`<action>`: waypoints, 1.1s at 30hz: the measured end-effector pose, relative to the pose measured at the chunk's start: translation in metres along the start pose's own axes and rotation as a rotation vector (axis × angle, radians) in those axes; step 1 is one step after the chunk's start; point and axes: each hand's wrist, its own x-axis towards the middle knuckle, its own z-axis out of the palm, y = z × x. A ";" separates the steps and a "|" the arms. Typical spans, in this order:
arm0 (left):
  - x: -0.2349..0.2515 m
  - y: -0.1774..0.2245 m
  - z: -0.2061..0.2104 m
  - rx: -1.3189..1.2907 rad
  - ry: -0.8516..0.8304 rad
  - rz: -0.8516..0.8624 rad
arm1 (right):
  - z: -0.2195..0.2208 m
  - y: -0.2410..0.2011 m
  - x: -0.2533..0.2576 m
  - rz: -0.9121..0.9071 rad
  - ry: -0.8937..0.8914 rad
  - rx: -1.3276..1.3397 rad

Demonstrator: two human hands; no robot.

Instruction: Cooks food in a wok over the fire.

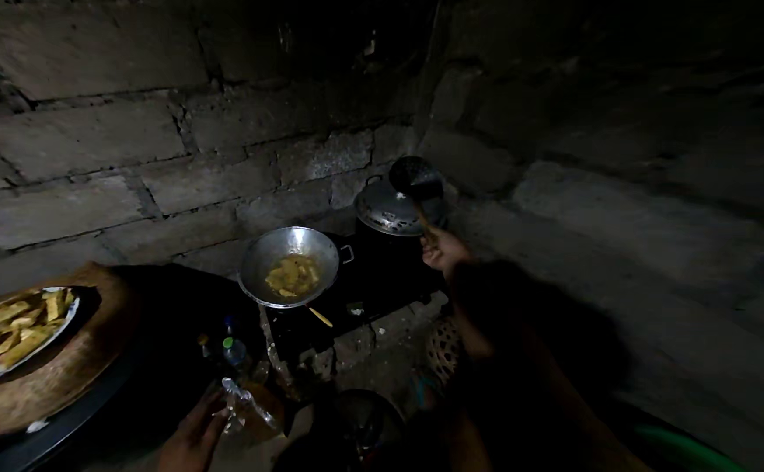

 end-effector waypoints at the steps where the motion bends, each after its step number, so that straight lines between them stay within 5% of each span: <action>1: 0.005 0.000 0.002 0.011 -0.008 0.014 | 0.001 0.001 0.002 -0.030 -0.003 -0.054; 8: 0.022 0.011 0.014 -0.038 0.000 0.054 | 0.006 0.012 -0.026 -0.360 -0.005 -0.215; 12: 0.023 0.018 0.011 -0.125 0.068 0.045 | 0.015 0.021 -0.071 -0.385 -0.094 -0.108; 17: 0.019 0.015 0.003 -0.413 0.404 -0.026 | 0.035 0.038 -0.125 -0.421 -0.156 -0.407; 23: 0.001 0.004 -0.032 -0.833 0.709 -0.171 | 0.070 0.084 -0.133 -0.288 -0.350 -0.740; 33: -0.020 -0.020 -0.072 -0.936 1.089 -0.163 | 0.131 0.150 -0.128 -0.323 -0.246 -1.023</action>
